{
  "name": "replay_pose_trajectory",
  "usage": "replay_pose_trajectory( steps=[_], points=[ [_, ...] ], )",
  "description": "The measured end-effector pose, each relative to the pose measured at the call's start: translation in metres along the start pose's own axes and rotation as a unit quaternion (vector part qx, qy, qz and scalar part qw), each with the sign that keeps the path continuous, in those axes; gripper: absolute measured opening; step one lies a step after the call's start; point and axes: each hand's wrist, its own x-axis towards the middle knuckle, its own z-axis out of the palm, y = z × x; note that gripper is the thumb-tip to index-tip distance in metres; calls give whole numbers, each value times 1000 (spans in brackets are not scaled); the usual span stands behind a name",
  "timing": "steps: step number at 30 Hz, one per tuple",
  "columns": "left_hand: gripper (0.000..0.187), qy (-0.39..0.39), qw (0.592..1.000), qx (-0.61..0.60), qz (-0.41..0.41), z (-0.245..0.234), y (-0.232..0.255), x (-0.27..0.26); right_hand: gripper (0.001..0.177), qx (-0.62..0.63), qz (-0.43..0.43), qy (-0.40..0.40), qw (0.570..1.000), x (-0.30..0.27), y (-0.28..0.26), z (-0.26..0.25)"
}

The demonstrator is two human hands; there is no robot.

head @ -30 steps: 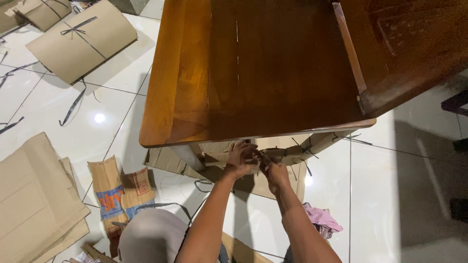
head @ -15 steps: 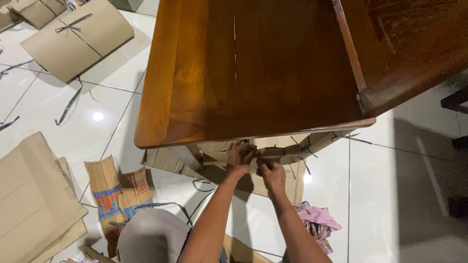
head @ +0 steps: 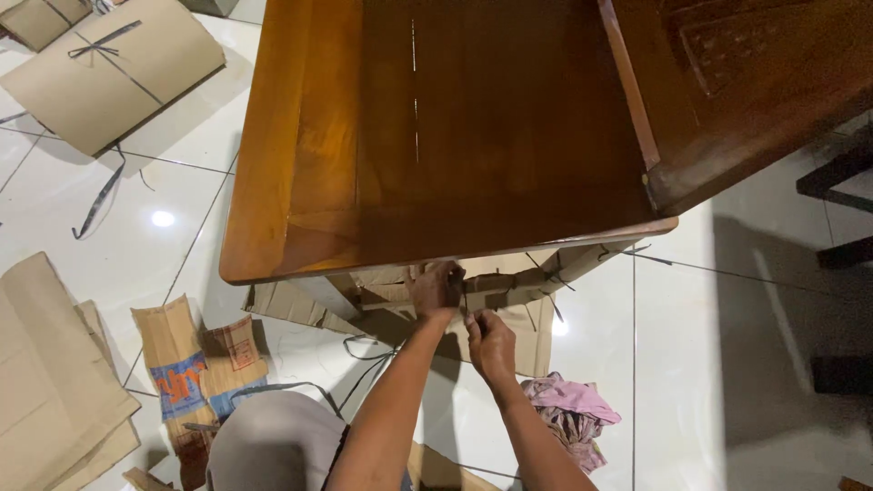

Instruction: Wrapping wooden chair legs with cardboard and securing them with plastic ties.

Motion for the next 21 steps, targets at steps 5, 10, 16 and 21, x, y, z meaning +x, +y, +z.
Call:
replay_pose_trajectory(
  steps=[5, 10, 16, 21],
  points=[
    [1, 65, 997, 4, 37, -6, 8, -3, 25, -90, -95, 4, 991, -15, -14, -7],
    [3, 46, 998, -28, 21, -22, 16, -1, 23, -98, -90, -13, 991, -5, 2, -4],
    [8, -41, 995, -87, 26, -63, 28, -6, 28, -121, -84, -54, 988, 19, 26, 5],
    [12, -55, 992, -112, 25, -56, 24, -2, 36, -152, -110, -60, 980, 20, 20, 7]
  ],
)
